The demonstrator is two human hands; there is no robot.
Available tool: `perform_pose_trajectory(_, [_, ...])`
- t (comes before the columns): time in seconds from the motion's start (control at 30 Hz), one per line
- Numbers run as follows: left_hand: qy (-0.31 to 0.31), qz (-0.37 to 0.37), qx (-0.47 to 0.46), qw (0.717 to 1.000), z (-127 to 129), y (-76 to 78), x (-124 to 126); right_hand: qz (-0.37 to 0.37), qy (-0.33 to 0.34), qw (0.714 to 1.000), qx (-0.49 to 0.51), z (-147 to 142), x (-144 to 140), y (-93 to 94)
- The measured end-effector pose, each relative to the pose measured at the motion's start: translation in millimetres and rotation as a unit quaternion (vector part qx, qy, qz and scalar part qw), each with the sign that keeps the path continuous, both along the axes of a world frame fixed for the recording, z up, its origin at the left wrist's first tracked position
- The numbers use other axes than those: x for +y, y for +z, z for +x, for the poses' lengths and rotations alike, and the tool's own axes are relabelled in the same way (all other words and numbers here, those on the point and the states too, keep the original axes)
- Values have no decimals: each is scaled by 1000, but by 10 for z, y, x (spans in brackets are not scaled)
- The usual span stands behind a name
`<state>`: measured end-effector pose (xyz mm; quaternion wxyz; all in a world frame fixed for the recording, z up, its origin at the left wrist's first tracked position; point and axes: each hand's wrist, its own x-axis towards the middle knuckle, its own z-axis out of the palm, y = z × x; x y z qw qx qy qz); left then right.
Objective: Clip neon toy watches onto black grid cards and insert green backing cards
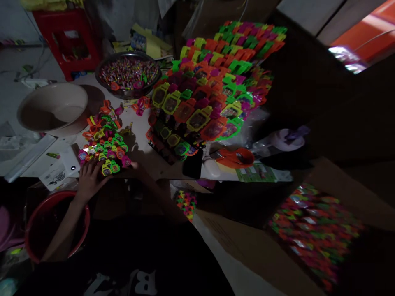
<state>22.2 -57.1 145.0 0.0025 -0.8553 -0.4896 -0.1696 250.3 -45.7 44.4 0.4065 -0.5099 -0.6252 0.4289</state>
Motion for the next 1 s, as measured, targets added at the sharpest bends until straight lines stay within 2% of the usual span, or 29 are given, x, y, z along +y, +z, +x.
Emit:
perform_pose_trajectory(0.13, [-7,1,8,1000,24,43,-24,-8,35,999,-5,-15,-8,34])
perform_pose_trajectory(0.3, [-4,-5,10,1000,207,72,-26,-31,52,998,-32,-19,-45,122])
perform_pose_trajectory(0.43, [-40,-35,7,999,334,12,49,-33,55,997,-41,-37,-48,230])
perform_pose_trajectory(0.63, [-48,-47,-3,998,309,-86,128,-68,49,993,-84,-76,46,324])
perform_pose_trajectory(0.83, [-46,-30,-4,998,301,-95,121,-22,72,995,-72,-133,-8,327])
perform_pose_trajectory(1.0, [-49,-42,9,998,308,-85,119,-22,51,991,-118,-148,-20,205])
